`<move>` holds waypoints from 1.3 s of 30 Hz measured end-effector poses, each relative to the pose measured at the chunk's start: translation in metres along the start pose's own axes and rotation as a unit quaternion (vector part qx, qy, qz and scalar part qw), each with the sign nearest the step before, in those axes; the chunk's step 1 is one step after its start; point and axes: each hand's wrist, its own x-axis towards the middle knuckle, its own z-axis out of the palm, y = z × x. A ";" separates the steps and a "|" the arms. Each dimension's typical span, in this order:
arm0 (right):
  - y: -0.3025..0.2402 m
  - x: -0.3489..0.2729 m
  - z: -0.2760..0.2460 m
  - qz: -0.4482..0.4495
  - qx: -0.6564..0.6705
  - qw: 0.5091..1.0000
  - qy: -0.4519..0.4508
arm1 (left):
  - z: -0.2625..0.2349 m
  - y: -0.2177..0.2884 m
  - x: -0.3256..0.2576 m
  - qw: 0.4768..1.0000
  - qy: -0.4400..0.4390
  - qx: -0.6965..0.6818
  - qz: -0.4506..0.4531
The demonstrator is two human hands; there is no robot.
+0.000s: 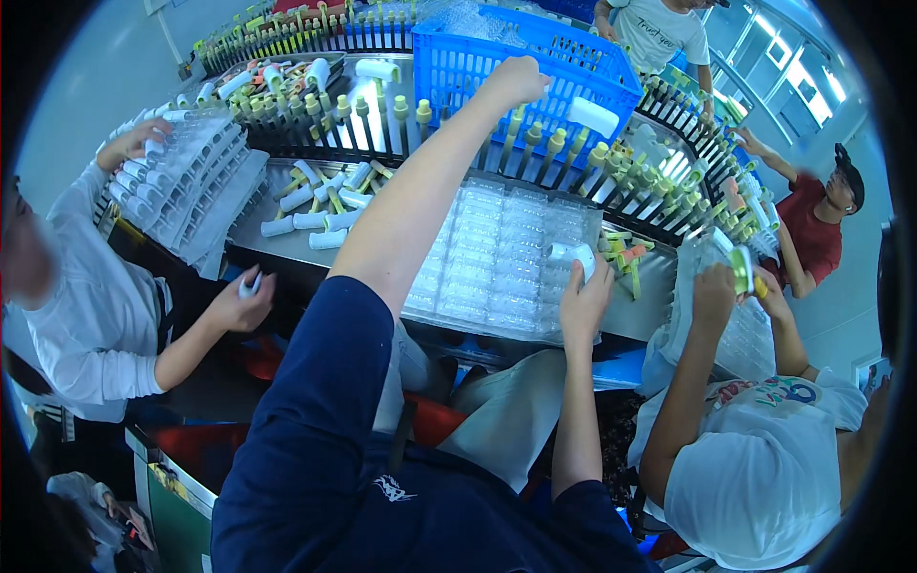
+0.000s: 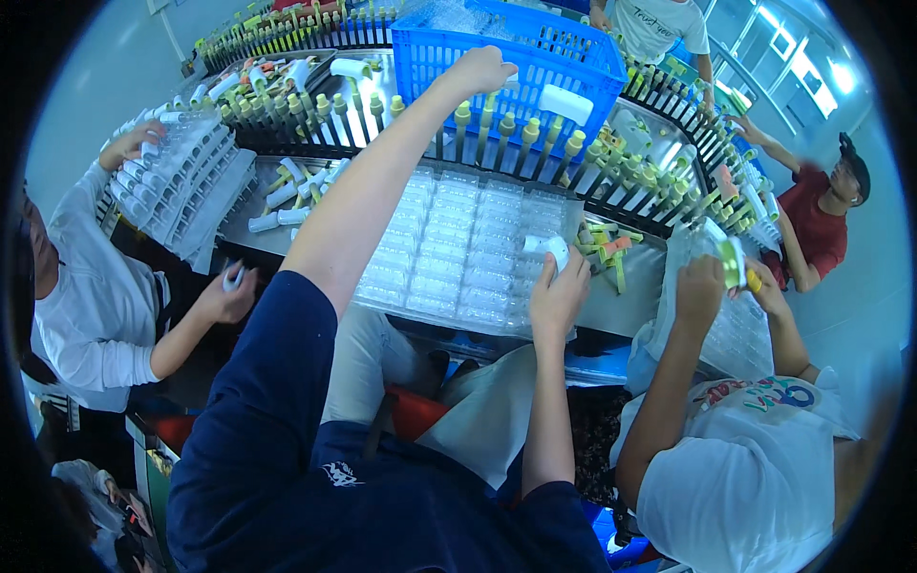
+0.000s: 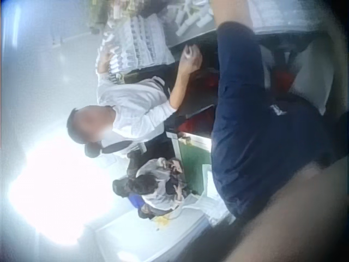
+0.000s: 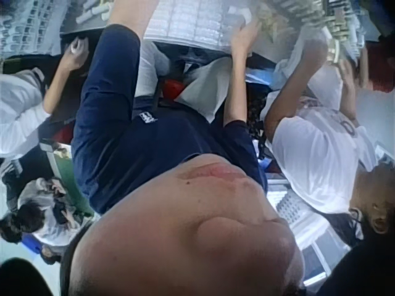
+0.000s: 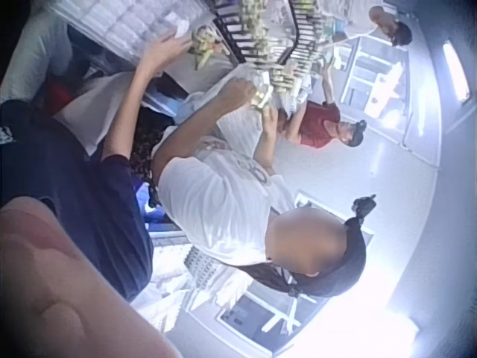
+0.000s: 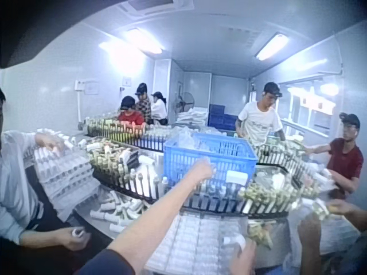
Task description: Packing small manufactured items into plastic trays on a factory assembly line.
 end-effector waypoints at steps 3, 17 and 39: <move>0.001 -0.001 0.000 -0.012 0.004 1.000 0.004 | 0.010 -0.017 -0.009 0.991 -0.037 0.127 0.031; -0.103 0.148 0.021 0.009 0.214 0.976 0.034 | 0.001 -0.091 -0.120 0.877 0.344 0.184 0.281; -0.201 0.163 0.105 -0.354 -0.083 0.928 -0.077 | 0.148 -0.002 -0.179 0.951 -0.012 -0.247 0.184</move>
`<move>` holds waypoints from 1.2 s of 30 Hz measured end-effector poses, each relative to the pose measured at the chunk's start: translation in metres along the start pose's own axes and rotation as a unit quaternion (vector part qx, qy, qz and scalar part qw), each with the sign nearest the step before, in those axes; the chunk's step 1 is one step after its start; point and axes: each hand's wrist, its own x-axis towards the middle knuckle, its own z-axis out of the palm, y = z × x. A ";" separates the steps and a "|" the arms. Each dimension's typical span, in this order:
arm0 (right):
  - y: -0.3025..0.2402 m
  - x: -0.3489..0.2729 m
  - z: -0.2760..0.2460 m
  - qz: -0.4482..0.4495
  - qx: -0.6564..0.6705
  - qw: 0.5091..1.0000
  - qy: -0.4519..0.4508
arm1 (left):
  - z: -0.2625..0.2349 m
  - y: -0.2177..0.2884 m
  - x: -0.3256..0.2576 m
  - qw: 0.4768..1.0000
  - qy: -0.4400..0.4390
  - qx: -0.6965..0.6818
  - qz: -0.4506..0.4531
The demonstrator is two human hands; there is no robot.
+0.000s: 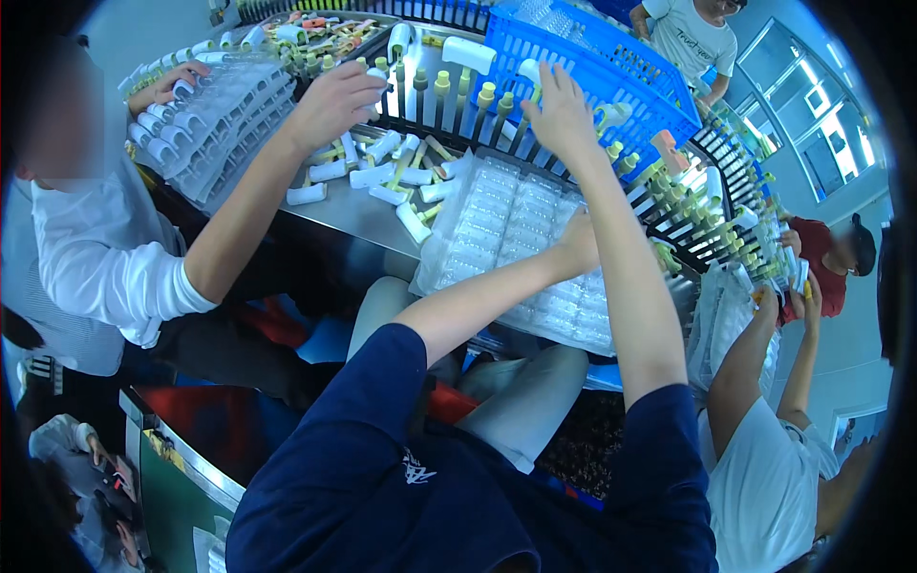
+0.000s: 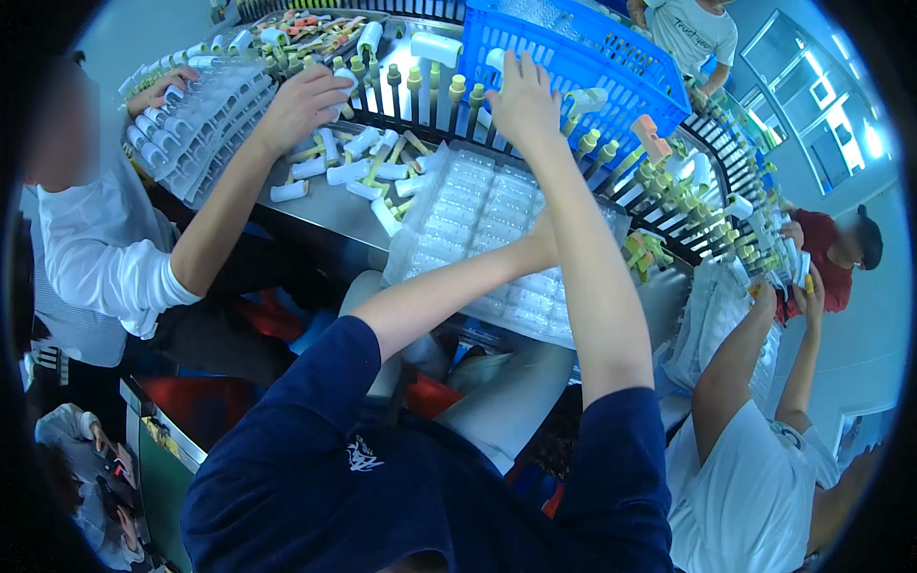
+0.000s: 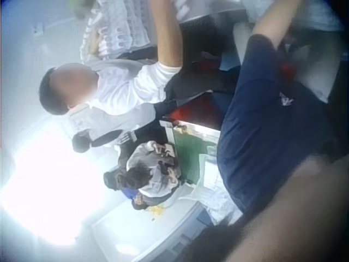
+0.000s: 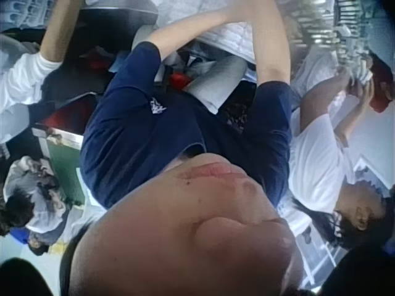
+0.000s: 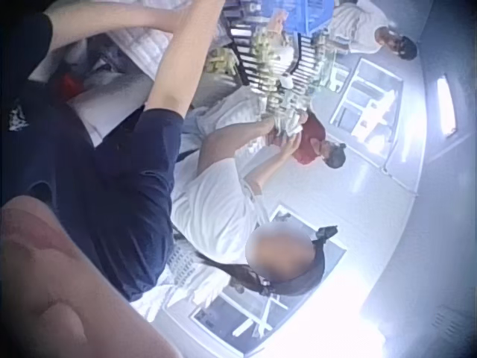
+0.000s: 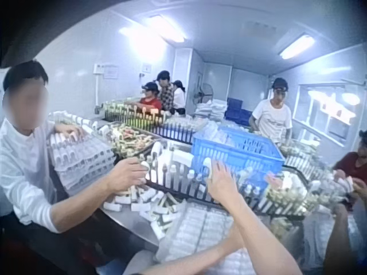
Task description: Packing small manufactured items into plastic trays on a factory assembly line.
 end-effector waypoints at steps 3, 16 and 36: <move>-0.042 -0.022 -0.013 -0.060 0.135 0.988 0.040 | 0.015 -0.035 -0.007 0.976 0.044 0.073 0.198; 0.007 -0.245 -0.087 0.309 0.198 0.915 0.169 | -0.067 0.044 0.006 0.992 0.066 -0.032 -0.104; 0.006 -0.271 -0.059 0.291 0.133 0.936 0.146 | -0.234 -0.041 0.075 0.880 0.124 0.446 -0.109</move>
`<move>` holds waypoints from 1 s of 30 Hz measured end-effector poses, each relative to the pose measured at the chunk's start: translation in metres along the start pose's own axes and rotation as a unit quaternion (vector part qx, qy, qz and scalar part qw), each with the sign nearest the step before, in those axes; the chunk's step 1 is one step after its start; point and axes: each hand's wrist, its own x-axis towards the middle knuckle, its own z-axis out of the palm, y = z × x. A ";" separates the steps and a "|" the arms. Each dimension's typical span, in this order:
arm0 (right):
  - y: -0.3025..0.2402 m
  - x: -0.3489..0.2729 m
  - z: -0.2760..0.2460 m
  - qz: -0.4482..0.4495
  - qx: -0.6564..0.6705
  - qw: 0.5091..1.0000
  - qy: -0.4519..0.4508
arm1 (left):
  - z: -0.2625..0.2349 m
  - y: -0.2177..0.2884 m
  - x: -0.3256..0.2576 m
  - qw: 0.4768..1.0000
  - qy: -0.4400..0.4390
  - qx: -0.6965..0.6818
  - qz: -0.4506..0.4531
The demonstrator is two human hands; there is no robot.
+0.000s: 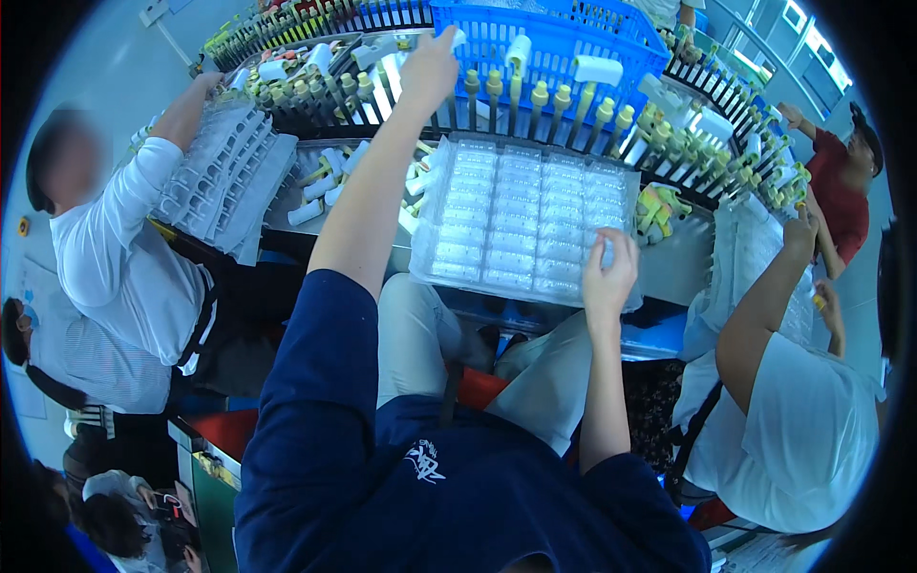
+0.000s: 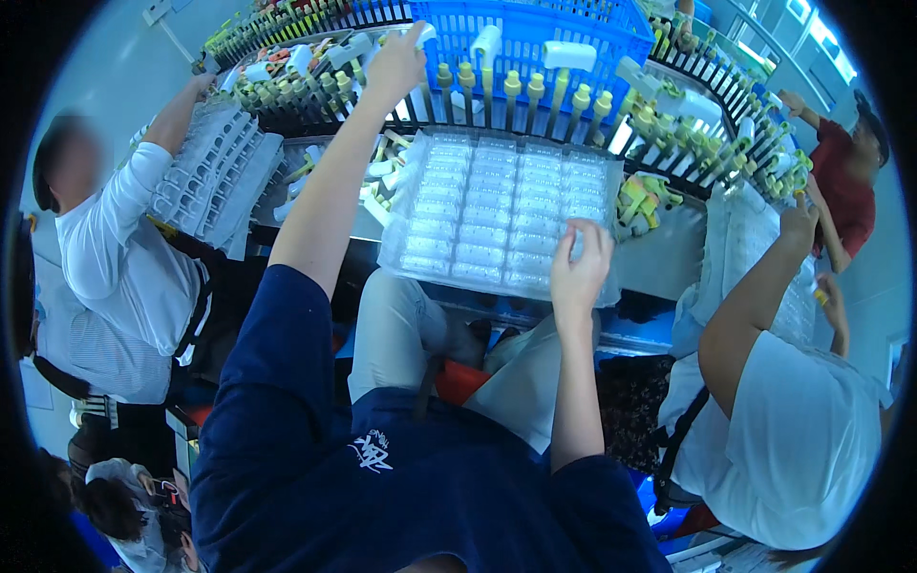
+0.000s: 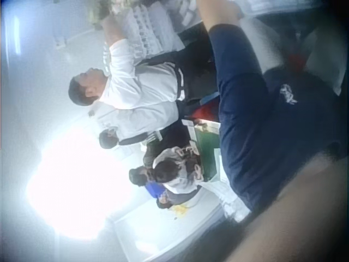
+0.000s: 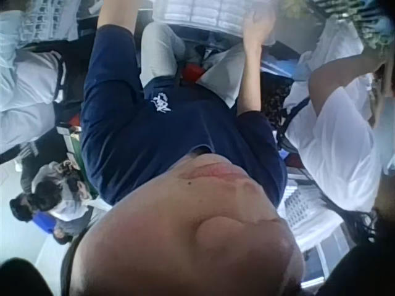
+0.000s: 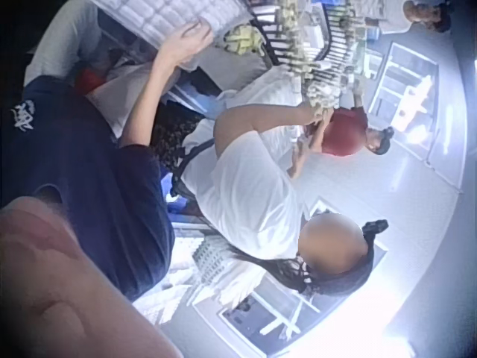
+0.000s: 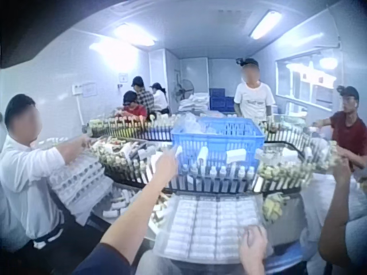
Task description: Packing small manufactured items into plastic trays on a factory assembly line.
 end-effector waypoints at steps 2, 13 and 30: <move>-0.011 0.005 -0.012 -0.065 -0.056 0.995 0.057 | -0.009 -0.032 -0.006 1.000 0.009 0.017 0.015; 0.068 0.011 -0.037 0.163 -0.109 0.978 -0.077 | -0.050 -0.005 -0.229 0.983 -0.006 -0.129 -0.134; 0.002 0.012 -0.100 0.306 0.340 0.889 -0.034 | -0.117 0.028 -0.297 0.855 0.104 -0.440 -0.254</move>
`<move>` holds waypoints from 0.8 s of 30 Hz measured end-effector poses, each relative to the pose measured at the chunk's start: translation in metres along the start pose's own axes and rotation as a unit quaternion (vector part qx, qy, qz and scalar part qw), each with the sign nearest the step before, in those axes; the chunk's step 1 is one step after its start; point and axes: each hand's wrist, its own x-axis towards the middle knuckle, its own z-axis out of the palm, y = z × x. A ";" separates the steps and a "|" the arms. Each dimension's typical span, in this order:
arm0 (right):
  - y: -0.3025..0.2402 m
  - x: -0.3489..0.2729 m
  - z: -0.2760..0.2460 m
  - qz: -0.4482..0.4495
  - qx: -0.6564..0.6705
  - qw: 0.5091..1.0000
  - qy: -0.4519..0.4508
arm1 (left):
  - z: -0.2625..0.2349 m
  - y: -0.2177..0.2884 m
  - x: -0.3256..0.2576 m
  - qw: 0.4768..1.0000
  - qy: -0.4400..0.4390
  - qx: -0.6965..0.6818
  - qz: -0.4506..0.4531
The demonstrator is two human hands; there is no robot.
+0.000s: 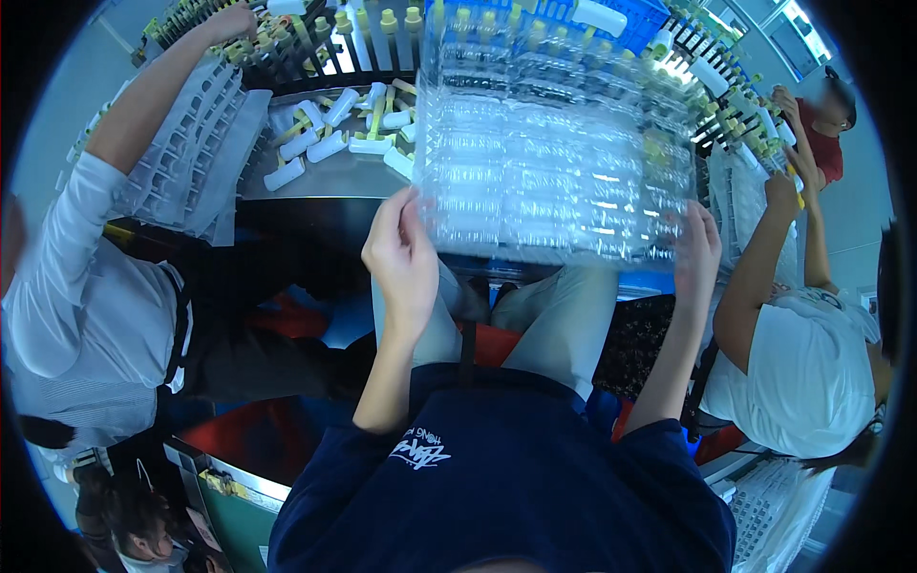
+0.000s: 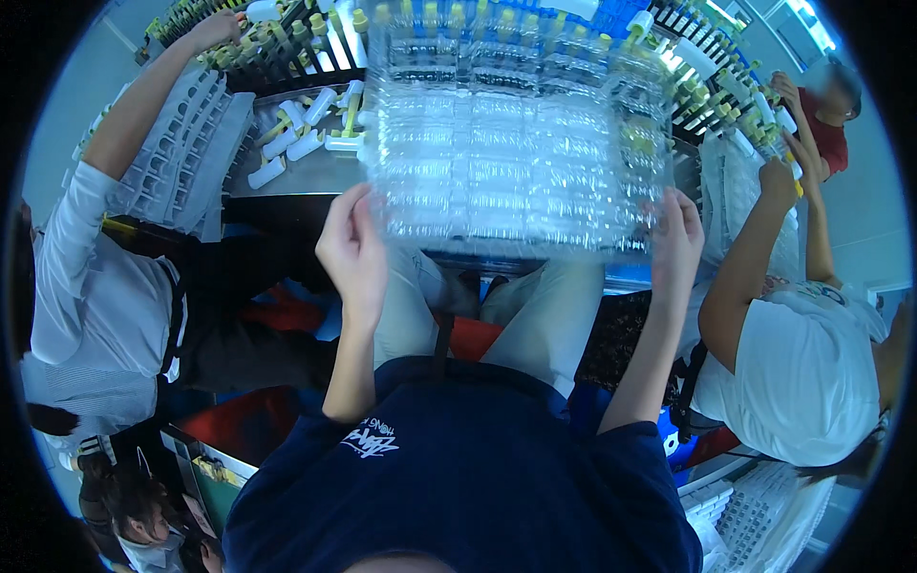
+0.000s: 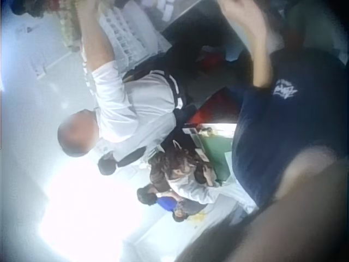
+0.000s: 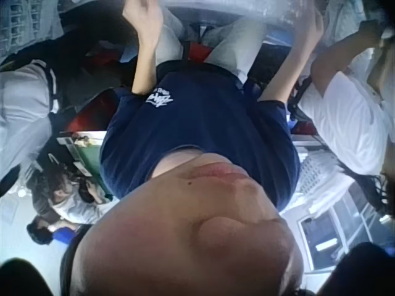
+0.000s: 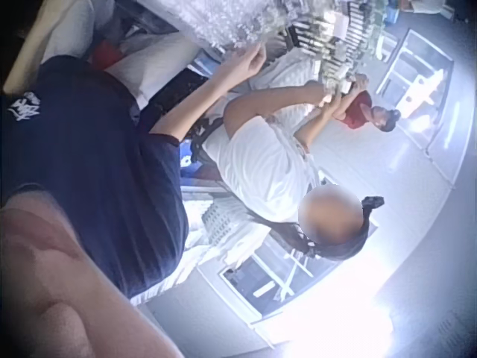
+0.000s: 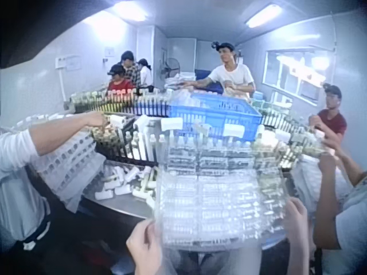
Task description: Packing small manufactured items into plastic trays on a factory assembly line.
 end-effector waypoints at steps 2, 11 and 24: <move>-0.004 -0.006 -0.020 0.001 0.014 0.997 -0.076 | -0.023 0.009 -0.012 0.999 0.012 -0.006 0.032; -0.153 -0.104 0.050 -0.120 0.568 0.809 -0.087 | -0.105 0.090 0.026 0.942 -0.041 0.037 0.331; -0.179 -0.117 0.098 -0.319 -0.223 0.666 -0.636 | -0.073 0.148 0.024 0.952 -0.069 0.051 0.295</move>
